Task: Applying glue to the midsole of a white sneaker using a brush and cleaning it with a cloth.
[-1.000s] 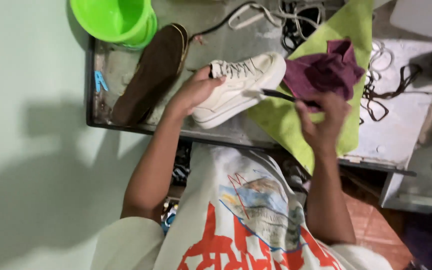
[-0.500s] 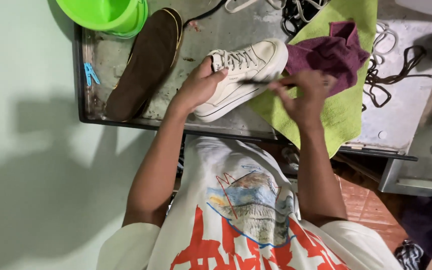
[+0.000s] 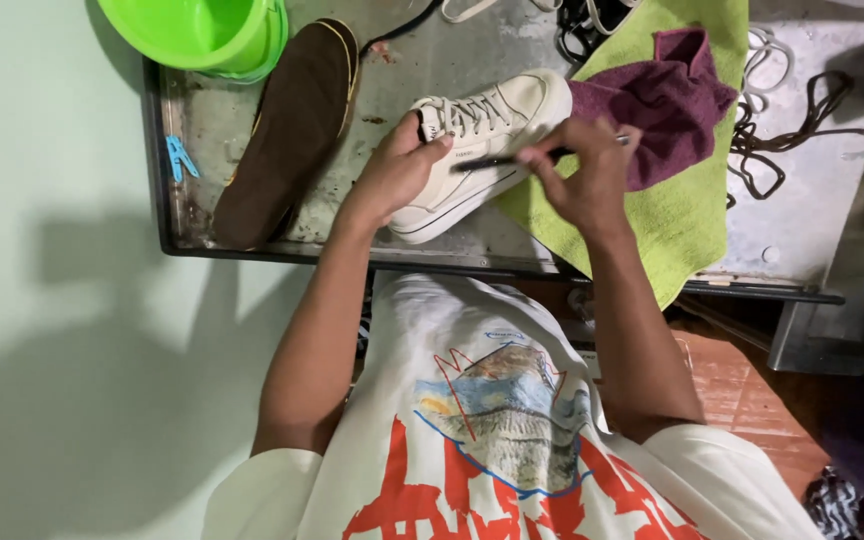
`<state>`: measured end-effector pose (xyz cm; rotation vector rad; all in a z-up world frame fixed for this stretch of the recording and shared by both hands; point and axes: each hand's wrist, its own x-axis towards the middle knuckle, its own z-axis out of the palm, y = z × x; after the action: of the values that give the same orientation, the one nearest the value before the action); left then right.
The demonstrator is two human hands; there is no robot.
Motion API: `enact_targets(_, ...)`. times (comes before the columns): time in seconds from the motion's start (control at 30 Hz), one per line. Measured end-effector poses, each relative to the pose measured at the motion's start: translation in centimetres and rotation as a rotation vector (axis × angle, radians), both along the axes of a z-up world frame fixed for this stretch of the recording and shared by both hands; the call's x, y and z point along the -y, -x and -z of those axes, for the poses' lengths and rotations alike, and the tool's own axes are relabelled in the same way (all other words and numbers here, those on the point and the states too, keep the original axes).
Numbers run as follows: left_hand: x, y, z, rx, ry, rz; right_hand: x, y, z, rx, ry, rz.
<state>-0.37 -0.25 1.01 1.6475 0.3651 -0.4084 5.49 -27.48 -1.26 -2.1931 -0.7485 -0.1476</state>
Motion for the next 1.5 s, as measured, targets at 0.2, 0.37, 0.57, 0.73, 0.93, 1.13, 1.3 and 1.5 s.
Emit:
enact_targets(0.2, 0.0, 0.2, 0.5, 0.0, 0.066, -0.02, 1.5, -0.4, 0.7, 0.031, 0.091, 0.028)
enact_targets(0.37, -0.9, 0.4, 2.9, 0.003, 0.089, -0.056, -0.7, 1.2, 0.0, -0.006, 0.03, 0.005)
enact_targets(0.57, -1.0, 0.1, 2.6, -0.007, 0.113, -0.038, 0.7, 0.1, 1.5, 0.021, 0.054, 0.06)
enact_targets(0.73, 0.7, -0.3, 2.4, 0.037, 0.253, -0.117, 1.9, -0.6, 0.5, 0.051, 0.102, 0.101)
enact_targets(0.93, -2.0, 0.8, 6.0, -0.005, 0.231, -0.109, -0.6, 1.2, -2.8, 0.01, 0.003, -0.027)
enact_targets(1.13, -1.0, 0.5, 4.0, 0.009, 0.245, -0.1, 1.7, 0.8, 1.3, 0.038, 0.071, 0.02)
enact_targets(1.3, 0.0, -0.1, 2.7, -0.002, 0.29, -0.088, 5.3, -1.4, 2.7, 0.045, 0.016, 0.09)
enact_targets(1.5, -0.5, -0.3, 3.9, -0.118, 0.345, -0.19, 1.2, 0.5, 3.1, 0.006, -0.052, 0.187)
